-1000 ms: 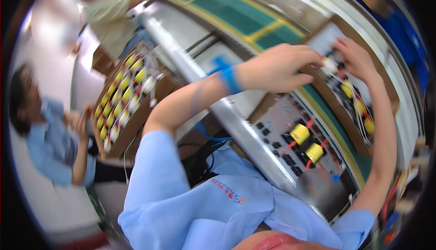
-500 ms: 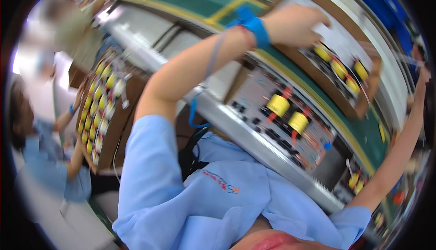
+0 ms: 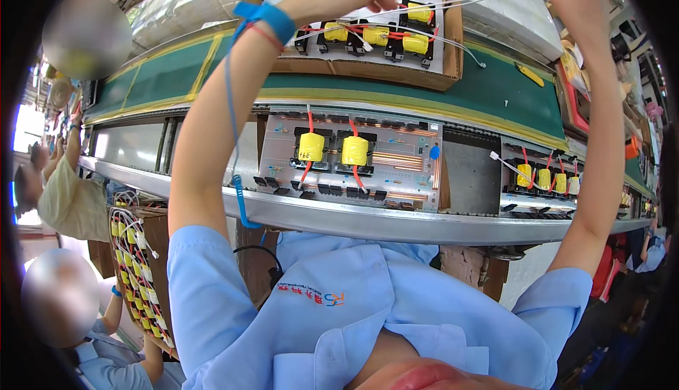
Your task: Assembling components of a transformer on a factory assembly line.
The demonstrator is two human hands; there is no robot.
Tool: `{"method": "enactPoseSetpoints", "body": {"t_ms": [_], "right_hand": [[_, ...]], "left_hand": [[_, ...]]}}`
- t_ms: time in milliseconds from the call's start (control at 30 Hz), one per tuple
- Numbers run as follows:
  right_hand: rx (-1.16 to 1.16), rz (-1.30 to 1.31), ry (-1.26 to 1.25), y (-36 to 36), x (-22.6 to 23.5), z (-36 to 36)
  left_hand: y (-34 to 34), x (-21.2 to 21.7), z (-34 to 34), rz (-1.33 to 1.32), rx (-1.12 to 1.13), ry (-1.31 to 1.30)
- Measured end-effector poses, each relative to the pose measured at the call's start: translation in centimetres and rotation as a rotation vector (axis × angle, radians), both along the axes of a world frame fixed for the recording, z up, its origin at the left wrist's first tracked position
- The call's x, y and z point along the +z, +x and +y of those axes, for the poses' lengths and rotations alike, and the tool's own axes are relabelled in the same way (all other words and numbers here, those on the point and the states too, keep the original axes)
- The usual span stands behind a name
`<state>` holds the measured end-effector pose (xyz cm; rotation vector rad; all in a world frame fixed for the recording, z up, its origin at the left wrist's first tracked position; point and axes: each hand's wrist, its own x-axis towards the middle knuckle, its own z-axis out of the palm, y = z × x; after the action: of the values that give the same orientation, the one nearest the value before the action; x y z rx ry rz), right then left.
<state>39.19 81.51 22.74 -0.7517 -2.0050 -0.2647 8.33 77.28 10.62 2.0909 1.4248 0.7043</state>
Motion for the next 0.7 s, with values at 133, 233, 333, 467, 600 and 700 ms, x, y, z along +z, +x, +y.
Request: {"method": "enactPoseSetpoints", "body": {"t_ms": [133, 233, 333, 467, 600, 700], "right_hand": [[-0.047, 0.093, -0.098, -1.1, -1.6, 3.5], [0.051, 0.252, -0.448, -2.1, -0.9, 5.3], [0.098, 0.275, -0.467, -2.8, -1.4, 6.7], [0.11, 0.235, -0.51, -2.8, -1.7, 5.5], [0.128, 0.251, -0.588, -2.8, -2.0, 3.6], [0.114, 0.181, -0.582, -1.9, -2.4, 4.8]], "left_hand": [[-1.5, 0.2, -3.5, -0.004, -0.007, -0.062], [-0.8, -0.1, -5.3, -0.027, 0.002, -0.143], [-2.2, -1.8, -3.1, 0.184, 0.159, 0.12], [-1.2, -0.5, -1.5, 0.042, 0.384, 0.211], [-2.5, 3.2, -1.6, -0.455, 0.325, 0.01], [-2.7, 3.7, -0.9, -0.406, 0.421, 0.083]]}}
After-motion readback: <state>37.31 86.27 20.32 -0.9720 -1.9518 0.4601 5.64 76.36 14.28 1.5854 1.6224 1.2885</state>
